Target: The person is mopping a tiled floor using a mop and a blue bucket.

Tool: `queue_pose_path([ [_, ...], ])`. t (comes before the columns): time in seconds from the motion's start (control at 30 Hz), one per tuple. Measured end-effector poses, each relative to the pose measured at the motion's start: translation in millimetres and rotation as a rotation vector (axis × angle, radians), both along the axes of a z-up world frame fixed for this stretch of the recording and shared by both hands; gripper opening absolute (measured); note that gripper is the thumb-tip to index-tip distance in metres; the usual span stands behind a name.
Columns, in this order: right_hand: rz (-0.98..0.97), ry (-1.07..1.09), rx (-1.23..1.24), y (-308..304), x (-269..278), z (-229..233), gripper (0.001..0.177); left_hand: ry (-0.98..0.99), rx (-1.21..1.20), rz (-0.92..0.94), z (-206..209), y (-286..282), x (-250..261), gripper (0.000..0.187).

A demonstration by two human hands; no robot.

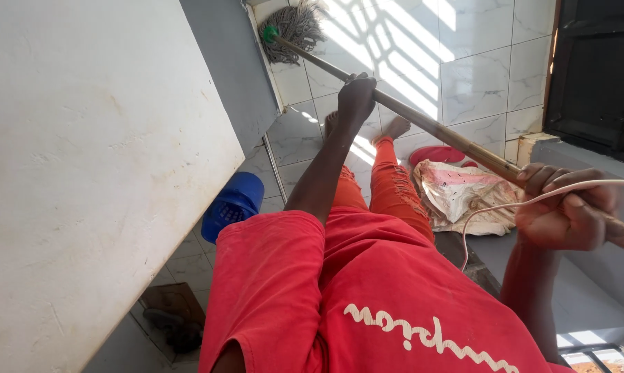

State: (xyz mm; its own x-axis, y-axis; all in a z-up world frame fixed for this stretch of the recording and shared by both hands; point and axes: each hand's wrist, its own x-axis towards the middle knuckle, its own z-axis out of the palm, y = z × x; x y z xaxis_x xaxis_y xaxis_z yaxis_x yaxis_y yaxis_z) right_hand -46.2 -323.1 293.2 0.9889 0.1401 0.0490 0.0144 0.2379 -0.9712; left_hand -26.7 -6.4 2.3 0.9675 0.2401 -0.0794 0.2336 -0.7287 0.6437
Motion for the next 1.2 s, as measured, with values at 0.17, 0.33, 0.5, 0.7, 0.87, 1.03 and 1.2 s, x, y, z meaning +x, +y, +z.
queue_pose_path([
  [0.17, 0.083, 0.058, -0.025, -34, 22, 7, 0.016, 0.031, -0.016, 0.004, 27, -13, 1, 0.007],
  [0.33, 0.16, 0.117, -0.018, -55, 39, -3, 0.024, 0.101, 0.016, 0.008, 34, -19, -18, 0.007],
  [0.5, 0.245, 0.076, -0.068, -29, 56, 22, 0.028, 0.081, -0.065, 0.006, 31, -22, -35, 0.01],
  [0.7, 0.463, 0.055, -0.089, -13, 50, 40, 0.022, 0.211, -0.127, -0.063, 26, -16, -62, 0.008],
  [0.87, 0.734, -0.154, -0.081, 25, 54, 79, 0.014, 0.543, -0.485, -0.409, 10, -4, -61, 0.01],
  [1.03, 0.839, -0.259, -0.111, -15, 53, 64, 0.018, 0.153, -0.357, -0.362, -17, -37, -71, 0.005],
  [1.2, 0.875, -0.25, -0.167, -37, 52, 73, 0.018, 0.013, -0.401, -0.21, -15, -65, -64, 0.005],
])
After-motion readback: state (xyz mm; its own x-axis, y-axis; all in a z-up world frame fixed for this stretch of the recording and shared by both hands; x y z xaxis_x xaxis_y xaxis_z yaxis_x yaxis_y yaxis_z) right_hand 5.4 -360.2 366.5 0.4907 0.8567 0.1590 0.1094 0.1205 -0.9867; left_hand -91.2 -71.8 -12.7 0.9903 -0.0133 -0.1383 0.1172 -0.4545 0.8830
